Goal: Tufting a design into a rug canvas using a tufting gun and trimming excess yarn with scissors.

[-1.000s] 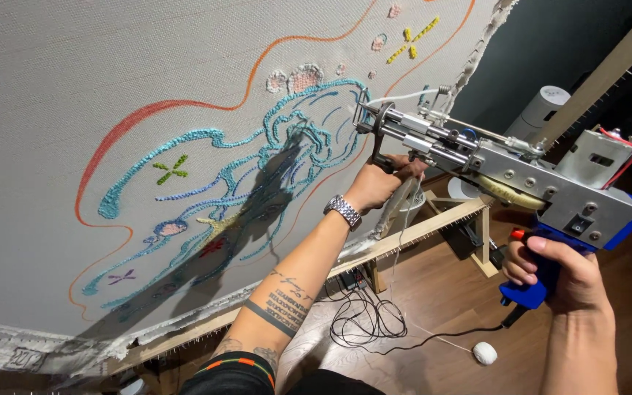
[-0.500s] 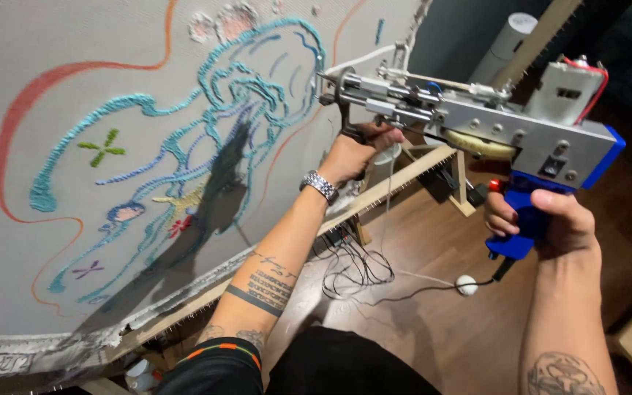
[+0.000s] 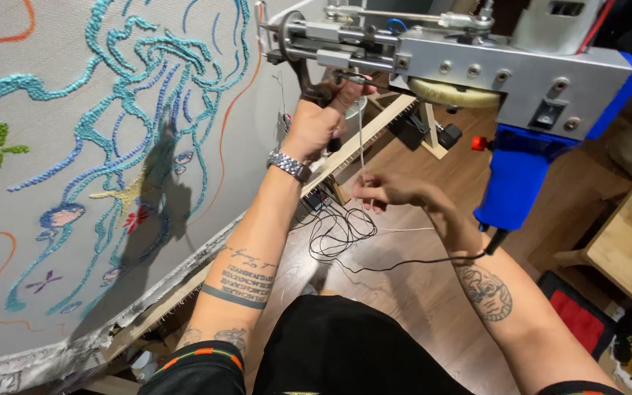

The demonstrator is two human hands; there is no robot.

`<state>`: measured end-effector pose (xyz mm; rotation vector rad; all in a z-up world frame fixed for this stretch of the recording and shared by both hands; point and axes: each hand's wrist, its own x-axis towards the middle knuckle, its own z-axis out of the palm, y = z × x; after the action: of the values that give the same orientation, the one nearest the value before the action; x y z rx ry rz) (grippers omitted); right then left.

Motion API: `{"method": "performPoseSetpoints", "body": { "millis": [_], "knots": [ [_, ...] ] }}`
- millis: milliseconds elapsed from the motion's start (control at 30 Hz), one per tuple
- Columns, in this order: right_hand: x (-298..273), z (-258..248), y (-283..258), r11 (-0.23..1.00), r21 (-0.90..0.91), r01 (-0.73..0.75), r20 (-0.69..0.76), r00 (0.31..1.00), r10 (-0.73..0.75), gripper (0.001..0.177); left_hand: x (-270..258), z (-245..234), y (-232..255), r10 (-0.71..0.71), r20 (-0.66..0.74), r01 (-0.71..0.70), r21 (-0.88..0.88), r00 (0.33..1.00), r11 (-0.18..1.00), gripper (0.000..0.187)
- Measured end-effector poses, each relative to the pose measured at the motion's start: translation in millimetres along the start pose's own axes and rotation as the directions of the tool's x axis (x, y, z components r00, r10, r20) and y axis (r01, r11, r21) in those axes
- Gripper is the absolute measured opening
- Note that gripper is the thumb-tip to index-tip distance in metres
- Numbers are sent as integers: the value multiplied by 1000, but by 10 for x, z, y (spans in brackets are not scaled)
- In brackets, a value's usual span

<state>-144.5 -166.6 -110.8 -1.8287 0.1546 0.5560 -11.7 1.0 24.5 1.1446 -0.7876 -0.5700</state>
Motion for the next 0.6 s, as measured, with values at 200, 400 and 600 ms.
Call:
{"method": "performPoseSetpoints", "body": {
  "millis": [200, 400, 600],
  "knots": [
    [-742, -707, 2537, 798, -99, -594, -530, 711, 463, 48, -116, -715, -39, -8, -210, -1, -40, 978, 999, 27],
    [-1220, -1284, 3002, 750, -188, -634, -802, 539, 255, 36, -309, -1126, 2, 58, -300, -79, -58, 952, 995, 24],
    [-529, -1991, 540, 828, -290, 480, -723, 457, -518, 33, -425, -870, -25, 61, -298, -80, -51, 953, 996, 21]
  ]
}}
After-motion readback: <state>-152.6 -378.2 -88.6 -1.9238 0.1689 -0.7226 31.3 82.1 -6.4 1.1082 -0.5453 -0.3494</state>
